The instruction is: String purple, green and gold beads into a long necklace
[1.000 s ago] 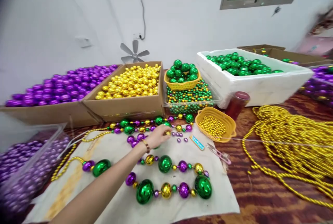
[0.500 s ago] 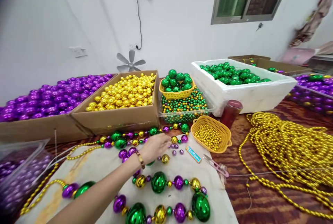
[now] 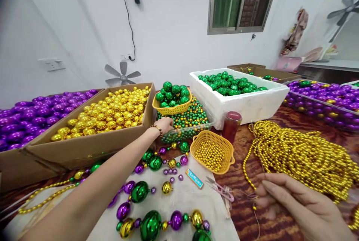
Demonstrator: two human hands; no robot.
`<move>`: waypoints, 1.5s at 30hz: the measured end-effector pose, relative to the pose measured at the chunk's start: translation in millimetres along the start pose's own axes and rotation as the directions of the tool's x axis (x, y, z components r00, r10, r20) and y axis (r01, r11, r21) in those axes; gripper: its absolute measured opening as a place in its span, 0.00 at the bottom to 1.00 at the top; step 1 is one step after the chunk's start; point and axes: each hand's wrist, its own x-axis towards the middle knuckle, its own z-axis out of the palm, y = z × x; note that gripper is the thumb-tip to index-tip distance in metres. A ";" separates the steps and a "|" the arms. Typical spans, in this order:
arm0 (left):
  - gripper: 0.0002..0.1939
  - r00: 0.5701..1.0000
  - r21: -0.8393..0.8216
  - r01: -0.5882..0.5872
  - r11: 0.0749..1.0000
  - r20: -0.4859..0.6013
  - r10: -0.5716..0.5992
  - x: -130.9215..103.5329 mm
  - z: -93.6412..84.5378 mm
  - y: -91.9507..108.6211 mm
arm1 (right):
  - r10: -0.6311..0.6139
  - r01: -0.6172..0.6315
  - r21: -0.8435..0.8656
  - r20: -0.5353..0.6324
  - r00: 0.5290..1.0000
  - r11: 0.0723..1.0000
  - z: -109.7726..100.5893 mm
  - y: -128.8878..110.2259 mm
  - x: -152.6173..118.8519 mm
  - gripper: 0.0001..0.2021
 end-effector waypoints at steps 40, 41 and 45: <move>0.08 0.996 -0.747 0.090 -0.659 0.061 0.067 -196.0 27.9 54.6 | -0.264 0.316 -0.069 0.400 0.878 0.946 121.8 -3.9 -90.9 0.15; 0.08 0.996 -0.743 0.090 -0.663 0.061 0.067 -195.7 28.7 54.5 | -0.263 0.314 -0.069 0.395 0.880 0.947 121.9 -3.6 -91.0 0.15; 0.09 0.996 -0.744 0.080 -0.664 0.035 0.082 -194.9 32.1 54.5 | -0.257 0.315 -0.088 0.396 0.882 0.945 119.4 0.6 -89.0 0.15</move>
